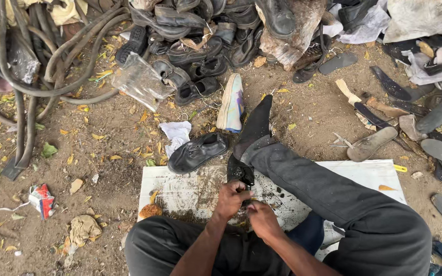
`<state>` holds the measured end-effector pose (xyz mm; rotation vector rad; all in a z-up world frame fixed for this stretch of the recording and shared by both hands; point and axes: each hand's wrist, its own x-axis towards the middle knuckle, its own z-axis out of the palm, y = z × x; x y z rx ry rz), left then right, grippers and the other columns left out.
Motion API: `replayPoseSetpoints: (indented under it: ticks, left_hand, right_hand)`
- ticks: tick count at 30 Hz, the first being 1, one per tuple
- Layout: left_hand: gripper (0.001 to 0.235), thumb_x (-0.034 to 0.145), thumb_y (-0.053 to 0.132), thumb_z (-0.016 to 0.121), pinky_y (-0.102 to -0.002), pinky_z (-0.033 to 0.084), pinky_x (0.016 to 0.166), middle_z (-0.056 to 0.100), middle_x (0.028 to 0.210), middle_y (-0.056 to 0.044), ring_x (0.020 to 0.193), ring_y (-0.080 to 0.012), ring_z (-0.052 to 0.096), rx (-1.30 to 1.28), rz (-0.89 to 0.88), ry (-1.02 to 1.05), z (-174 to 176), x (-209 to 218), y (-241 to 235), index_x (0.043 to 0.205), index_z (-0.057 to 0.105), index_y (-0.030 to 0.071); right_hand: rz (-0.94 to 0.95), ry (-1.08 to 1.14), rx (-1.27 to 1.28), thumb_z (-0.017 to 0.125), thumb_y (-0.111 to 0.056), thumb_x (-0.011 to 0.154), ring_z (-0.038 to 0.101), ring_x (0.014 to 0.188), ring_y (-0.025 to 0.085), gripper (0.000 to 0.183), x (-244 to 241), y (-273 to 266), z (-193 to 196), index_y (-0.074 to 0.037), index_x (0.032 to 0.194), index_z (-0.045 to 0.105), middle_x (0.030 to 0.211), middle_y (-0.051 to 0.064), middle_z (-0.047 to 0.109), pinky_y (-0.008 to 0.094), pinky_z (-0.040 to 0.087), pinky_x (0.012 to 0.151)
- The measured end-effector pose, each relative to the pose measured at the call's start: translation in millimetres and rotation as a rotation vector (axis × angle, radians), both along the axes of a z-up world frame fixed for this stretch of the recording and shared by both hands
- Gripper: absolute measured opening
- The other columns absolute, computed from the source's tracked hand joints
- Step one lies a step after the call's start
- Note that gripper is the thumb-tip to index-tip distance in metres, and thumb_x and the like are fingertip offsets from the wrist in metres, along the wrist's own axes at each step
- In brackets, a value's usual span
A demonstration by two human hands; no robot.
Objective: The person sits on the ground and uses a knife to scrape and clean the sole of a black shoe. They hold the shoe with their left hand and work on the sole with the knife in their right hand, surrounded by piles of old shoes and debris.
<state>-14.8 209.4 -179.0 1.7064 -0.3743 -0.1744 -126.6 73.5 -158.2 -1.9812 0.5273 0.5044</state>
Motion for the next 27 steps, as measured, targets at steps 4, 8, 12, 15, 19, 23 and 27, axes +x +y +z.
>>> replayPoseSetpoints:
  ticks: [4,8,12,15,19,23,27]
  left_hand:
    - [0.028,0.081,0.010,0.084,-0.030,0.040,0.053,0.053,0.064,0.002,0.059,-0.0079,0.046,-0.165,0.027,0.329,13.3,-8.7,3.1,0.067,0.059,0.008]
    - [0.031,0.085,0.005,0.079,-0.031,0.043,0.051,0.058,0.061,-0.001,0.053,-0.0116,0.048,-0.334,0.022,0.483,18.5,-9.3,-9.3,0.063,0.058,0.009]
    - [0.033,0.088,0.000,0.084,-0.029,0.043,0.060,0.053,0.071,0.003,0.063,-0.0074,0.047,-0.413,0.051,0.424,16.7,-10.8,-19.3,0.070,0.058,0.008]
    - [0.020,0.083,0.002,0.079,-0.033,0.057,0.061,0.068,0.067,-0.005,0.059,-0.0132,0.065,-0.526,0.104,0.692,18.9,-17.3,-25.4,0.070,0.065,0.007]
    - [0.012,0.084,-0.002,0.080,-0.033,0.054,0.061,0.070,0.072,-0.005,0.062,-0.0137,0.064,-0.728,0.079,0.670,19.6,-7.6,-45.6,0.079,0.071,0.005]
    - [0.009,0.081,-0.003,0.079,-0.035,0.058,0.066,0.073,0.076,-0.007,0.065,-0.0166,0.068,-0.862,0.106,0.737,6.4,-10.8,-43.6,0.085,0.075,0.003]
    - [0.012,0.081,-0.006,0.080,-0.032,0.058,0.071,0.074,0.079,-0.007,0.070,-0.0177,0.071,-1.023,0.134,0.709,-0.5,-0.2,-42.6,0.086,0.074,0.003]
  right_hand:
    - [0.106,-0.607,-0.265,0.063,-0.012,0.095,0.065,0.078,0.041,0.012,-12.5,13.1,-17.3,-0.005,0.104,0.067,0.084,0.022,0.068,0.049,0.053,0.067]
    - [0.035,-0.530,-0.218,0.060,-0.009,0.093,0.071,0.080,0.039,0.014,-14.5,10.9,-20.5,-0.006,0.105,0.066,0.089,0.021,0.072,0.047,0.056,0.069]
    - [-0.031,-0.329,-0.211,0.056,-0.007,0.096,0.072,0.077,0.040,0.018,-24.1,18.0,-5.3,-0.007,0.112,0.063,0.088,0.023,0.071,0.048,0.055,0.068]
    - [-0.037,-0.346,-0.233,0.057,-0.006,0.094,0.072,0.077,0.042,0.012,-30.5,26.9,20.3,-0.006,0.105,0.062,0.086,0.023,0.071,0.049,0.053,0.065]
    - [-0.090,-0.325,-0.258,0.059,-0.011,0.093,0.071,0.078,0.045,0.008,-15.4,20.5,45.1,-0.003,0.097,0.060,0.078,0.025,0.070,0.051,0.053,0.063]
    - [-0.225,-0.147,-0.129,0.051,-0.012,0.099,0.073,0.070,0.047,0.014,-17.0,28.3,35.2,-0.004,0.106,0.060,0.077,0.027,0.069,0.055,0.053,0.065]
    - [-0.194,-0.305,-0.195,0.052,-0.011,0.095,0.073,0.080,0.045,0.025,-8.0,31.8,11.4,-0.006,0.119,0.060,0.085,0.027,0.071,0.052,0.055,0.071]
